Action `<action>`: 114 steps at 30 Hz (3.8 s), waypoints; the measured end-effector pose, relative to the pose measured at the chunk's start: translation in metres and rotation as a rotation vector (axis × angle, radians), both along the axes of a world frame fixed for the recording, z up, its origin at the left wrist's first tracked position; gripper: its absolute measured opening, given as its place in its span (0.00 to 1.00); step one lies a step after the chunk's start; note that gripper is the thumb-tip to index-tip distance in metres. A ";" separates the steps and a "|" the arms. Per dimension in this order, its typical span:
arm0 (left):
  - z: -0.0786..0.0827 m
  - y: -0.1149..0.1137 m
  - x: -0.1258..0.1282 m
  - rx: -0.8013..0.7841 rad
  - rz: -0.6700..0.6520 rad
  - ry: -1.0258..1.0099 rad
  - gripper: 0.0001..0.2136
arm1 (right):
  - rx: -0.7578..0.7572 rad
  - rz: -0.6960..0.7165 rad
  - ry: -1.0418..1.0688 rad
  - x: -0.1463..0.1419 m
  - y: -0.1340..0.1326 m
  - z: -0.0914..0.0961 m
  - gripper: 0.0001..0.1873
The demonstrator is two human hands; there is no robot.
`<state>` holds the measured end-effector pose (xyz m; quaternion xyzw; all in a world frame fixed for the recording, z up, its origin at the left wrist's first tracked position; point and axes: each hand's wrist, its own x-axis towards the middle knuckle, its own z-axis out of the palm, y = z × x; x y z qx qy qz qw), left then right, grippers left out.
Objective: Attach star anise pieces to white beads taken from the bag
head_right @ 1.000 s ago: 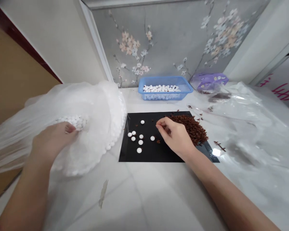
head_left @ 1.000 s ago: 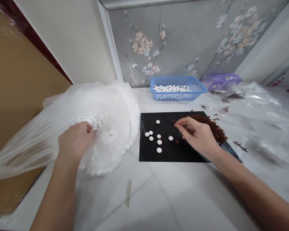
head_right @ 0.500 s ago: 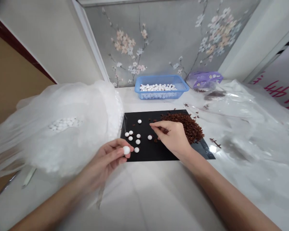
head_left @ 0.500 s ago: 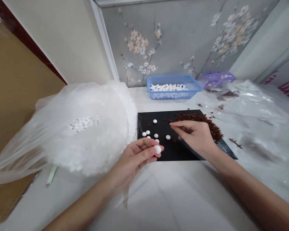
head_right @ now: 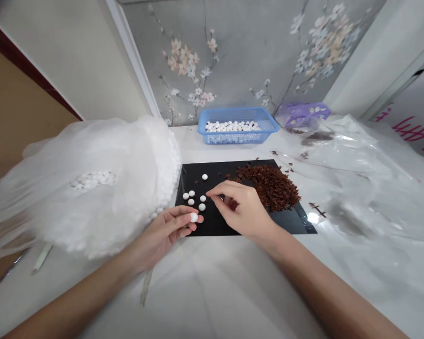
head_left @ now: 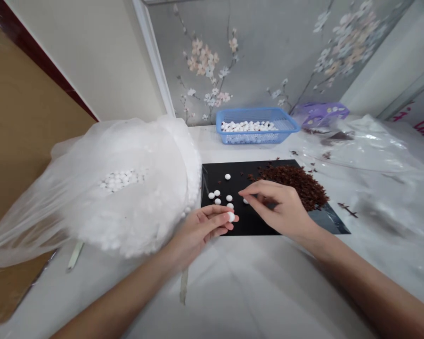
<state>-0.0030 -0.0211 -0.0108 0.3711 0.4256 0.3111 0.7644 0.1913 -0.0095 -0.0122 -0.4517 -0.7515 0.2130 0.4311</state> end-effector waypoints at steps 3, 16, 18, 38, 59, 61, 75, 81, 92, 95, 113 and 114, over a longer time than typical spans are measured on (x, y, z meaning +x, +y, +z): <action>-0.001 0.000 0.001 0.027 0.001 0.008 0.09 | 0.006 0.064 -0.005 -0.004 -0.003 0.000 0.09; -0.001 0.001 0.002 0.030 0.105 -0.036 0.09 | 0.107 0.075 -0.069 -0.008 -0.012 -0.006 0.10; -0.001 0.001 0.003 0.022 0.087 -0.032 0.09 | 0.138 0.057 -0.062 -0.011 -0.014 -0.007 0.09; -0.002 -0.001 0.004 0.053 0.018 0.008 0.09 | 0.066 0.080 0.170 -0.026 -0.027 -0.021 0.12; -0.003 -0.002 0.005 0.047 0.034 -0.069 0.09 | 0.043 0.166 0.045 -0.027 -0.027 -0.021 0.11; -0.003 -0.002 0.005 0.048 0.040 -0.073 0.09 | 0.045 0.164 0.040 -0.027 -0.026 -0.022 0.11; -0.005 -0.001 0.005 0.050 0.094 -0.062 0.09 | 0.051 0.103 0.053 -0.031 -0.026 -0.021 0.12; -0.002 -0.001 0.005 0.036 0.102 -0.058 0.09 | 0.054 0.100 0.067 -0.033 -0.025 -0.020 0.12; -0.002 0.000 0.006 0.017 0.135 -0.046 0.09 | 0.014 0.117 0.025 -0.033 -0.023 -0.019 0.12; -0.003 0.000 0.005 0.055 0.085 -0.026 0.09 | 0.055 0.121 -0.083 -0.031 -0.025 -0.015 0.10; 0.005 -0.005 -0.012 1.023 0.152 0.686 0.13 | -0.051 -0.515 -0.645 0.036 0.025 -0.024 0.08; 0.010 -0.007 -0.014 1.102 0.166 0.689 0.13 | -0.065 -0.519 -0.647 0.036 0.025 -0.024 0.08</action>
